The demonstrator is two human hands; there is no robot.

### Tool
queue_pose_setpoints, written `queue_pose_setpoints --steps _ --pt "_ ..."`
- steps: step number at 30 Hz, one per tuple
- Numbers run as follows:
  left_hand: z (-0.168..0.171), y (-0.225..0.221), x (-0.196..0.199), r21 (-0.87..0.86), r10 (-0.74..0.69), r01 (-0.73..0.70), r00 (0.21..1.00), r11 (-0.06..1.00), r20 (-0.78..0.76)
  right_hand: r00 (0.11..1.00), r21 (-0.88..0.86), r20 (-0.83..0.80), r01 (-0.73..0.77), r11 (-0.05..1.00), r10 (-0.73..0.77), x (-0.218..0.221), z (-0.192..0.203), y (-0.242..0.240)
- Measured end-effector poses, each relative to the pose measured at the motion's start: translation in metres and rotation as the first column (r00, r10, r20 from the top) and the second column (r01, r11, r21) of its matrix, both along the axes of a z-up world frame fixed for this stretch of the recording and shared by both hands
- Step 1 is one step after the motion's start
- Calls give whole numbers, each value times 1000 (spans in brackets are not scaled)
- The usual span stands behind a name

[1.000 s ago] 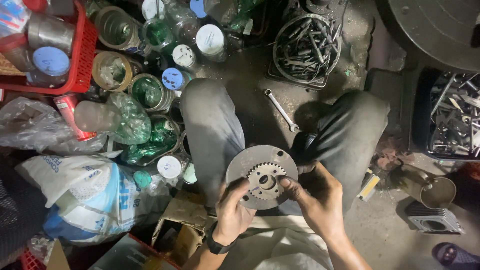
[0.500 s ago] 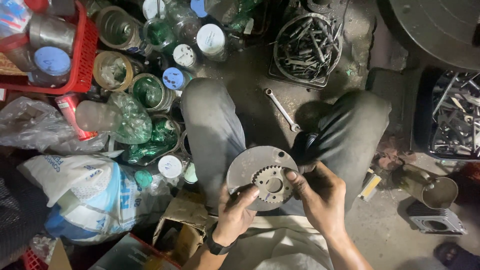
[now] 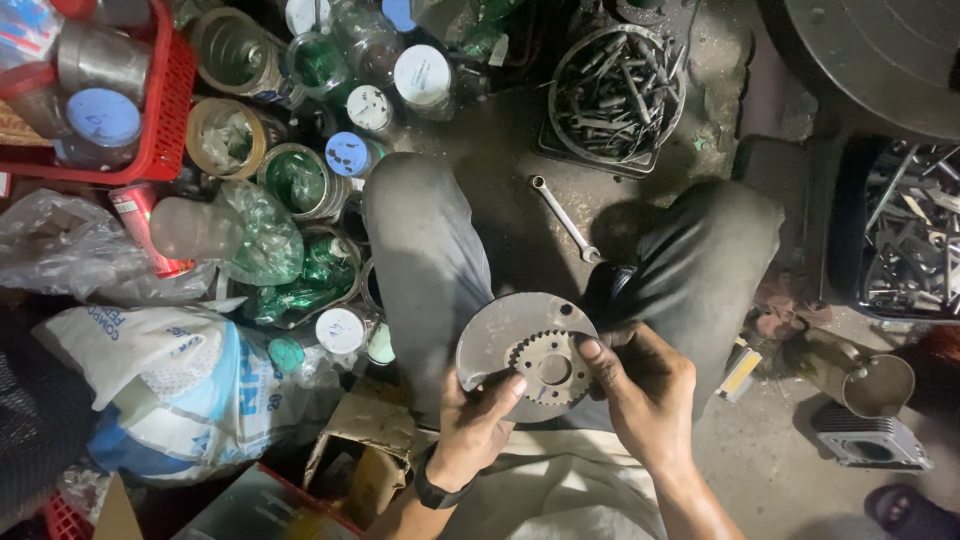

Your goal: The recorder is inspecting and assembling small gears and mechanical components in a workshop environment.

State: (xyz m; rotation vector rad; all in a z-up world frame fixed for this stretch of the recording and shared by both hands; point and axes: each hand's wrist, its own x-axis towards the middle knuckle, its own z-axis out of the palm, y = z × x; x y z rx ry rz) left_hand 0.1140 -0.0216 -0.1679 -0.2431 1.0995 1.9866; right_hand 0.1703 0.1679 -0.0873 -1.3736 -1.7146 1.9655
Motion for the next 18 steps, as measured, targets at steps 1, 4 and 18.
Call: queue_pose_setpoints --steps 1,4,18 --pt "-5 -3 3 0 2 -2 1000 1000 0 1000 0 0 -2 1000 2 0 0 0" --pt "-15 -10 10 -134 -86 56 969 989 -231 1000 9 -6 5 1000 -5 -1 1 0" --pt "-16 -21 0 -563 -549 -73 151 823 -822 1000 30 -11 -9 999 10 -4 4 0"
